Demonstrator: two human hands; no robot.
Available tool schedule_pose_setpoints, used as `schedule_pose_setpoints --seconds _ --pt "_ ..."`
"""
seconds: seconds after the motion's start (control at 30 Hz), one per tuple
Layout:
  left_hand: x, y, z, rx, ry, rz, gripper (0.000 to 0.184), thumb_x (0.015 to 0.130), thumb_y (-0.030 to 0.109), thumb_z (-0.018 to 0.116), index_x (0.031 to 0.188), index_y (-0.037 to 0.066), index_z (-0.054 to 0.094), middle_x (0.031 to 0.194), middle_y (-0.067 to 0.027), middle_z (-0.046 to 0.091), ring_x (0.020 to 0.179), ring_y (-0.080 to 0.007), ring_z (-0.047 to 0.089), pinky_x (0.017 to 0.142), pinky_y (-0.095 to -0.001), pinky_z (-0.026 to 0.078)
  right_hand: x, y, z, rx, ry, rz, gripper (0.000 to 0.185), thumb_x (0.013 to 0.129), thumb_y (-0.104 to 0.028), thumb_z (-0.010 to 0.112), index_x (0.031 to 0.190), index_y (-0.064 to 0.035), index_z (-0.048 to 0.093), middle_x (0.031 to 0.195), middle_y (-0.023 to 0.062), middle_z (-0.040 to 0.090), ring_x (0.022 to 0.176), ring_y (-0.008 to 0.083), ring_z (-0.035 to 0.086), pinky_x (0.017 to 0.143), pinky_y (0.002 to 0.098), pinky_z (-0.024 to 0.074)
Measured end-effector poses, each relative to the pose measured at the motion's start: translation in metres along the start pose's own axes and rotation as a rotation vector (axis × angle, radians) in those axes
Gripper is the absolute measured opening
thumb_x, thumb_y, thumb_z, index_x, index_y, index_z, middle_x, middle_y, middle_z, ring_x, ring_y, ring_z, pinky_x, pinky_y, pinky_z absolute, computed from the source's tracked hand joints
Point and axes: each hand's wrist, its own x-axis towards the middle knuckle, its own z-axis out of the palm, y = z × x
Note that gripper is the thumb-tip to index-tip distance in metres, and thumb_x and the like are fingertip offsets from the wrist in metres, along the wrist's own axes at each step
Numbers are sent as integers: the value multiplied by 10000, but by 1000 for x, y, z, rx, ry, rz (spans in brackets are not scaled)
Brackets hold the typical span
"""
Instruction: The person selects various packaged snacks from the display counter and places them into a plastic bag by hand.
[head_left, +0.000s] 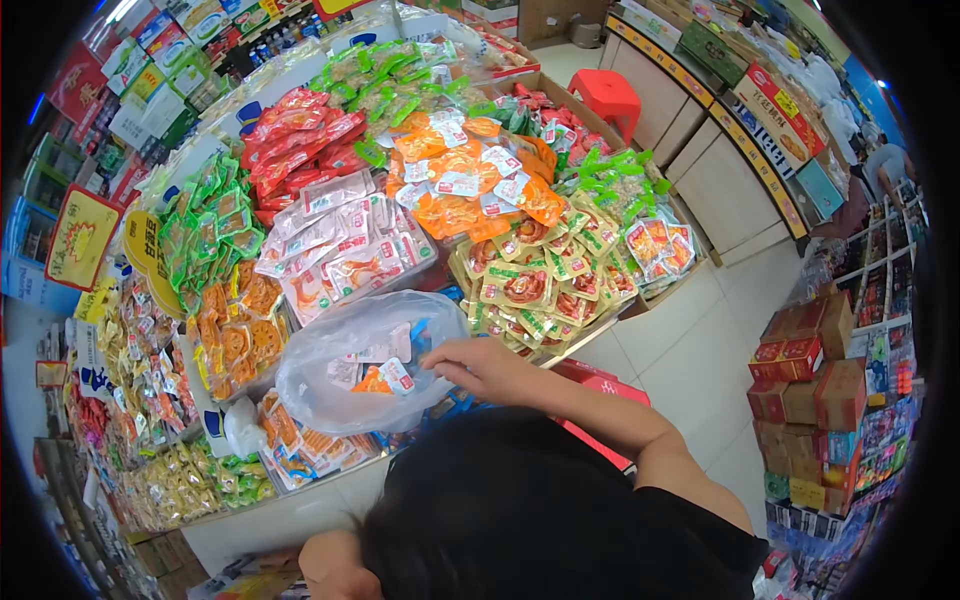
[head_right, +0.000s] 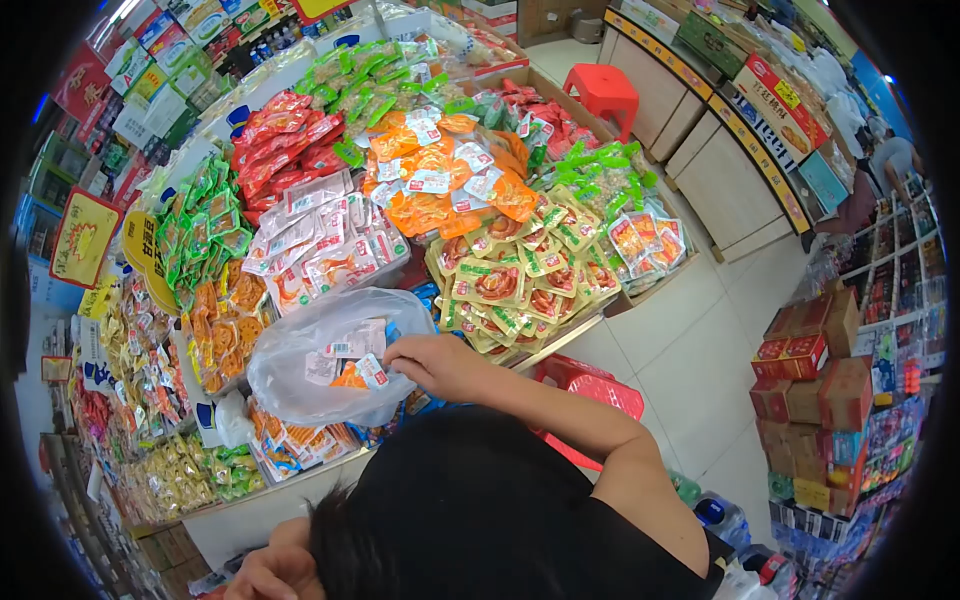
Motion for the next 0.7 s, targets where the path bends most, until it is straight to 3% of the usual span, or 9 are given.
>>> schedule_pose_setpoints --seconds 0.1,0.53,0.7 --pt "3 -5 -2 -108 -3 -9 295 836 162 542 1130 152 525 1181 28 459 780 -106 512 674 -344 459 1 1 -5 -13 22 22 138 850 -138 515 943 -57 576 862 101 610 785 265 599 694 341 470" --pt "7 -10 -11 -28 -35 -86 309 852 190 529 1159 157 529 1209 50 455 824 -111 506 710 -352 457 12 7 -19 -11 31 137 163 853 -133 515 965 -39 587 884 114 620 805 266 604 712 342 475" --pt "7 -23 -16 -36 -62 -20 323 845 175 545 1167 170 530 1204 65 459 831 -111 504 702 -345 457 16 11 -24 7 49 154 166 855 -137 515 968 -38 587 881 115 620 798 266 605 708 339 474"
